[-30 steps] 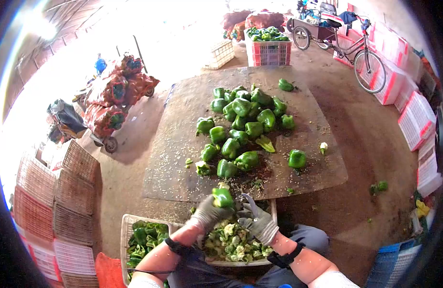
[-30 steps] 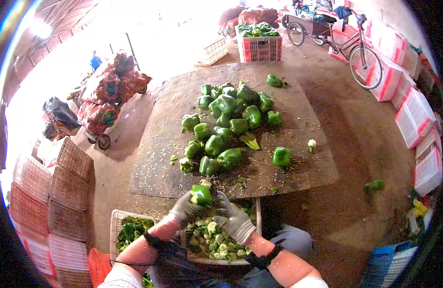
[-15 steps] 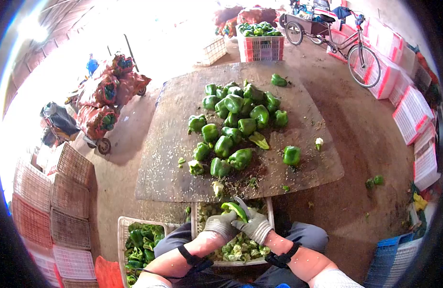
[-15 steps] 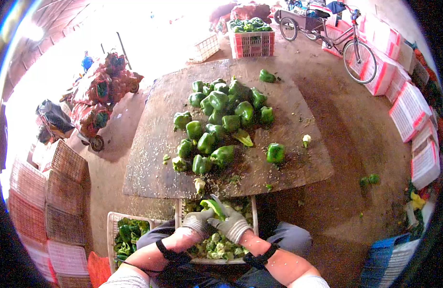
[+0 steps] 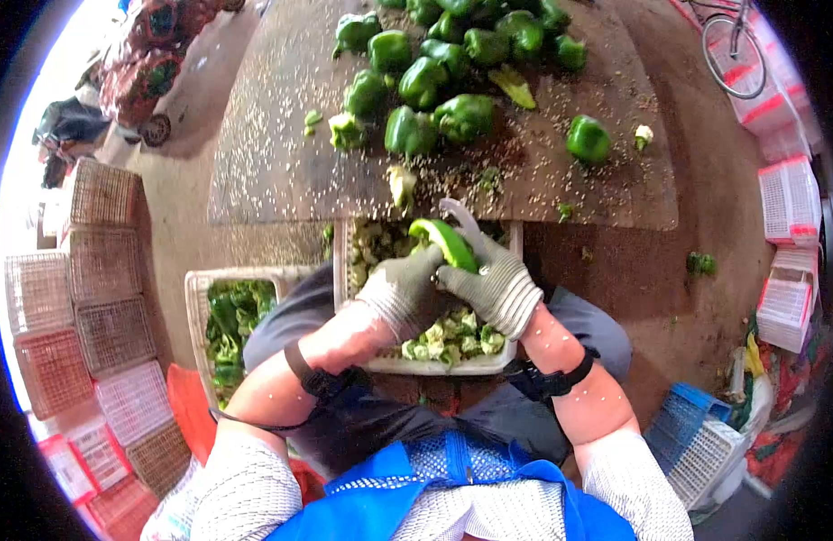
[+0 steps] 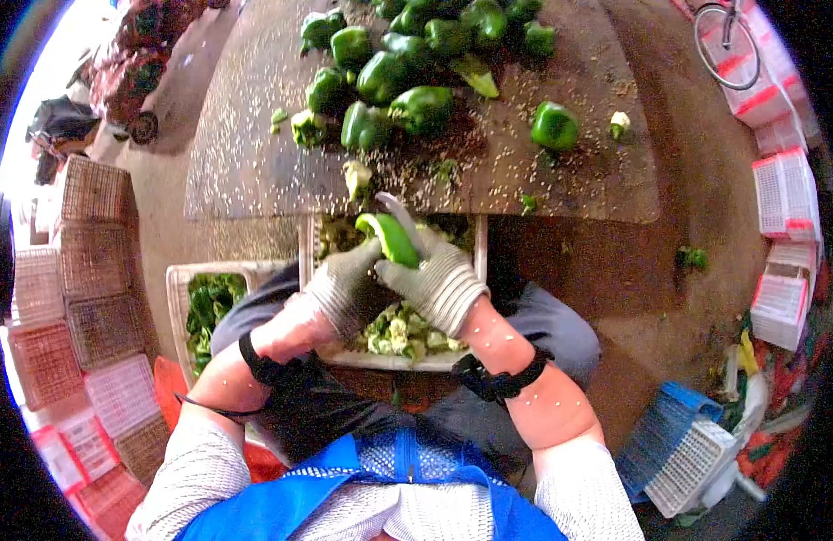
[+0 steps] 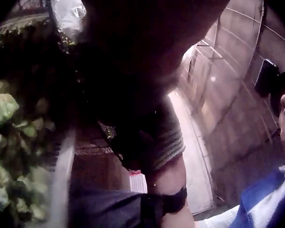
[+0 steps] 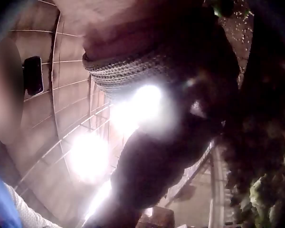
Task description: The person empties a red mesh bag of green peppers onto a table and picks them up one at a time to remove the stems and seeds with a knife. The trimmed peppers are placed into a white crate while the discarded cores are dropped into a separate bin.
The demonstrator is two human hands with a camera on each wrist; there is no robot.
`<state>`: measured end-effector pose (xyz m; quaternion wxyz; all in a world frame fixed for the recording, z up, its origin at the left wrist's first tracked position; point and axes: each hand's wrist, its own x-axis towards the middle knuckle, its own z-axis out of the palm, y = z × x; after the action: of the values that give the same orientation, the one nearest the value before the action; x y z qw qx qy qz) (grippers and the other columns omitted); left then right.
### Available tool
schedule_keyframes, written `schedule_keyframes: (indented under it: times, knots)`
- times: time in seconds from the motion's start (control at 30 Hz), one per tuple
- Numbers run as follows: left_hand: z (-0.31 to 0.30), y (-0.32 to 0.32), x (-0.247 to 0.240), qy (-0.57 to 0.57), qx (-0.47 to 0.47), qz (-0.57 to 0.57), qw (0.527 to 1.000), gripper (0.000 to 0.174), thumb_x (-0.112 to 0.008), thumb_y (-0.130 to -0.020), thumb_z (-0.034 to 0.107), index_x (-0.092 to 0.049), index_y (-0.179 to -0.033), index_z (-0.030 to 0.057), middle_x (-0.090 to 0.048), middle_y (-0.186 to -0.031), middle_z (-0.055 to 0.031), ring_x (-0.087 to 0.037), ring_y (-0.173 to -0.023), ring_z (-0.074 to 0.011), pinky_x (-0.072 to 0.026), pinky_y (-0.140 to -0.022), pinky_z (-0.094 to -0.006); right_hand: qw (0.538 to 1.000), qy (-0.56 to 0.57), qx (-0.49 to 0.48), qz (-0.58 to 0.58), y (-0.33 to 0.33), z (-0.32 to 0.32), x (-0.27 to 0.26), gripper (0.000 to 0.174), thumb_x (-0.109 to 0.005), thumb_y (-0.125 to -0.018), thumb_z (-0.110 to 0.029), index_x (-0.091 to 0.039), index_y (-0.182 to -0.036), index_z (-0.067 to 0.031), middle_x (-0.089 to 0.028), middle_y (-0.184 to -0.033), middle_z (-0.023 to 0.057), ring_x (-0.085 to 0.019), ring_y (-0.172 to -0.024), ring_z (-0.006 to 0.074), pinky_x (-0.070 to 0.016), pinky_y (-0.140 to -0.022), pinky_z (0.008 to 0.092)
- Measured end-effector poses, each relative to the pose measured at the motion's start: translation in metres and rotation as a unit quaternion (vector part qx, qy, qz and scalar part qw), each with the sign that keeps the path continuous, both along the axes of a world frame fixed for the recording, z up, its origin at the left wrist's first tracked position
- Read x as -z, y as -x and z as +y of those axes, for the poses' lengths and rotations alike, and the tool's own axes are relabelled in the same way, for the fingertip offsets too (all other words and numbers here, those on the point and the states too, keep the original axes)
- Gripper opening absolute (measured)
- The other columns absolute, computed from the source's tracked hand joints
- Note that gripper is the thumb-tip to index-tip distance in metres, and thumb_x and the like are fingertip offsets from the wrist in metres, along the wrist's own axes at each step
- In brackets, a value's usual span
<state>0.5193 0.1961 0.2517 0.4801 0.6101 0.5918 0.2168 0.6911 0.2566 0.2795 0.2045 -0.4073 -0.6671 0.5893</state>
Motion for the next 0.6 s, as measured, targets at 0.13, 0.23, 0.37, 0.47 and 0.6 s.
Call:
schedule_keyframes:
  times: [0.13, 0.23, 0.37, 0.47, 0.6]
  knots:
    - [0.007, -0.003, -0.020, -0.100, 0.026, 0.103, 0.989, 0.033, -0.073, -0.082, 0.025, -0.053, -0.099, 0.0058, -0.066, -0.084, -0.0186, -0.065, -0.081, -0.0431, -0.0539, -0.067, -0.0471, 0.998, 0.056, 0.029, 0.015, -0.001, -0.004, 0.004, 0.068, -0.074, -0.079, -0.023, -0.049, -0.141, -0.0134, -0.067, -0.108, 0.0109, -0.062, -0.096, 0.0173, -0.0507, -0.088, 0.0317]
    - [0.007, -0.002, -0.024, -0.094, 0.070, 0.085, 0.989, 0.037, -0.076, -0.080, 0.026, -0.056, -0.103, 0.0058, -0.067, -0.091, -0.0183, -0.066, -0.086, -0.0398, -0.0532, -0.073, -0.0442, 0.991, 0.129, -0.011, -0.036, -0.010, -0.004, -0.007, 0.060, -0.075, -0.079, -0.023, -0.054, -0.133, -0.0080, -0.067, -0.107, 0.0099, -0.062, -0.095, 0.0162, -0.0509, -0.087, 0.0316]
    - [-0.002, 0.004, -0.017, 0.023, 0.151, -0.070, 0.986, 0.043, -0.080, -0.077, 0.027, -0.060, -0.109, 0.0058, -0.067, -0.101, -0.0178, -0.066, -0.093, -0.0355, -0.0523, -0.082, -0.0405, 0.966, 0.254, -0.045, 0.013, -0.022, -0.016, -0.008, 0.052, -0.071, -0.083, -0.028, -0.057, -0.128, -0.0044, -0.068, -0.104, 0.0095, -0.062, -0.095, 0.0157, -0.0506, -0.087, 0.0310]
    - [-0.003, 0.014, -0.022, 0.098, 0.212, -0.109, 0.966, 0.052, -0.082, -0.078, 0.019, -0.059, -0.123, 0.0067, -0.069, -0.109, -0.0104, -0.065, -0.103, -0.0236, -0.0521, -0.087, -0.0358, 0.970, 0.234, -0.060, 0.016, -0.024, -0.024, -0.002, 0.067, -0.066, -0.084, -0.021, -0.039, -0.145, -0.0118, -0.068, -0.102, 0.0083, -0.063, -0.093, 0.0161, -0.0508, -0.085, 0.0304]
    - [0.011, 0.019, -0.035, 0.146, 0.206, -0.129, 0.959, 0.059, -0.086, -0.073, 0.024, -0.059, -0.122, 0.0057, -0.069, -0.105, -0.0097, -0.065, -0.098, -0.0200, -0.0514, -0.084, -0.0358, 0.970, 0.235, -0.066, -0.002, -0.019, -0.015, -0.003, 0.083, -0.062, -0.083, -0.016, -0.019, -0.154, -0.0178, -0.069, -0.098, 0.0103, -0.064, -0.087, 0.0180, -0.0520, -0.081, 0.0318]
